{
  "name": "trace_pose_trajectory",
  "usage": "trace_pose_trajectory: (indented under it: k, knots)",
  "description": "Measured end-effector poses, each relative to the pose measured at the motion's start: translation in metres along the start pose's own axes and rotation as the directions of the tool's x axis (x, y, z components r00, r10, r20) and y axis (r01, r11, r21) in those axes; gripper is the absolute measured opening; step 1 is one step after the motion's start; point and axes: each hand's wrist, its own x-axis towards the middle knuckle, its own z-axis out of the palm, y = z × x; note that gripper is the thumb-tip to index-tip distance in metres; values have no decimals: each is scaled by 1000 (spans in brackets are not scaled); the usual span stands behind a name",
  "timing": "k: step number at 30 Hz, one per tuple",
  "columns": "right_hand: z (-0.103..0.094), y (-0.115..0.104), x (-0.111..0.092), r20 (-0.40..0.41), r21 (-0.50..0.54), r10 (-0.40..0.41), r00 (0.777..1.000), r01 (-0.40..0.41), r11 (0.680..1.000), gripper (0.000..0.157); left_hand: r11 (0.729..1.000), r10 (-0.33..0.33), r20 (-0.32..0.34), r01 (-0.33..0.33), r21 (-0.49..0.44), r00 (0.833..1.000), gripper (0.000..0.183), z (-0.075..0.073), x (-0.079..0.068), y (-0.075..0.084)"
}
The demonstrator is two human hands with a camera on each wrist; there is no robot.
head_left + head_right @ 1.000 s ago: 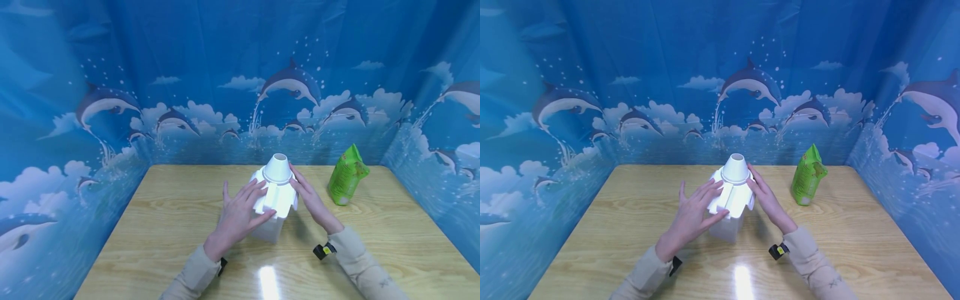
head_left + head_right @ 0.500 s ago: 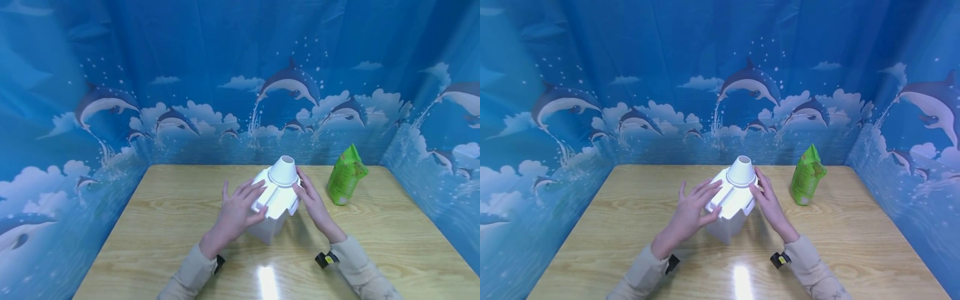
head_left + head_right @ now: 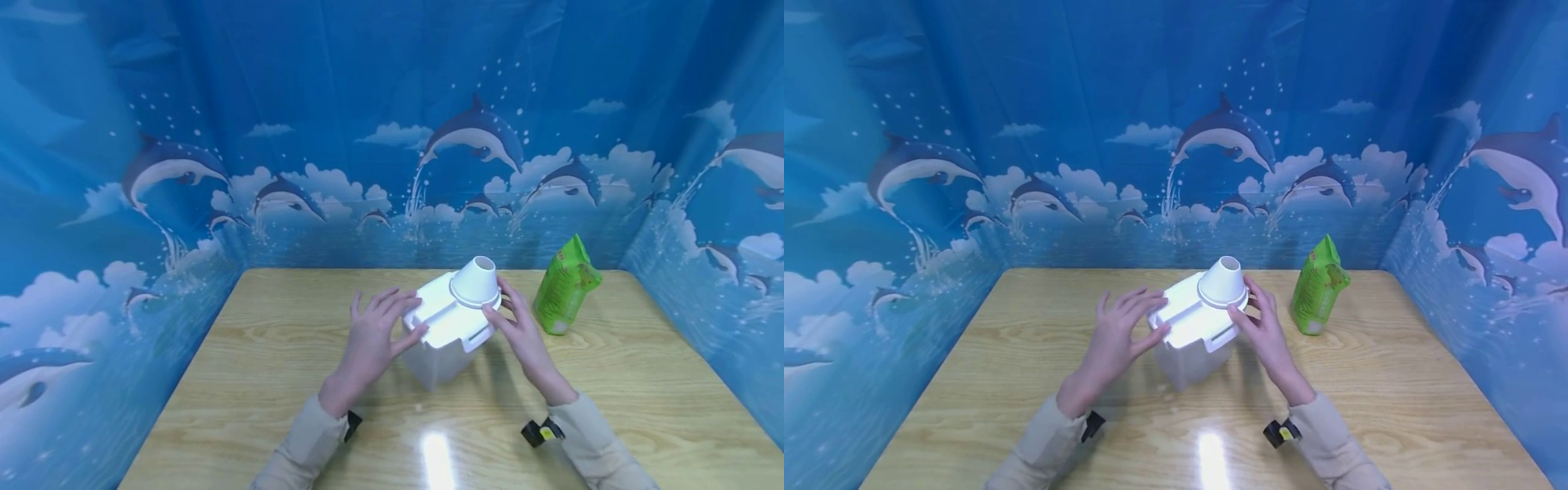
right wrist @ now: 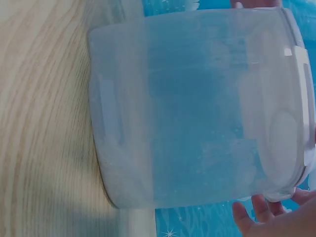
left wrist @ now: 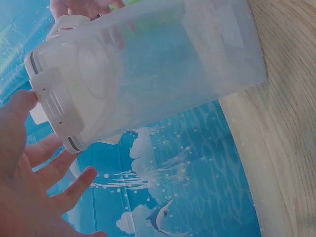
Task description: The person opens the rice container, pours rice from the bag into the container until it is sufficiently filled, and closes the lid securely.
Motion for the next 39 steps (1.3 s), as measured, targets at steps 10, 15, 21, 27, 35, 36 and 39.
trace_pose_trajectory:
  k: [10,15,21,27,35,36,39]
  knots:
    - [-3,-5,-9,-33,-19,16,999,-17,1000,70,998,-65,-31,65,-3,997,45,-1,1,-1]
    - [-2,-5,-14,-61,-41,-6,998,3,999,67,994,-107,-82,107,-11,991,43,-1,2,-2]
    - [-3,-5,-20,-61,-77,3,998,-8,997,65,990,-138,-78,135,-52,987,37,0,2,-3]
    - [-4,-6,-25,-64,-128,-20,998,12,992,65,981,-155,-37,149,-125,987,35,-1,3,-6]
    - [-2,-13,-32,-72,-222,-54,996,37,974,67,969,-131,-20,123,-214,991,34,0,6,-15]
    - [-2,-14,-32,-73,-231,-58,996,40,972,67,967,-128,-19,120,-224,992,34,0,6,-15]
    - [-2,-14,-34,-75,-252,-70,995,49,967,68,963,-126,-15,119,-241,992,32,0,6,-17]
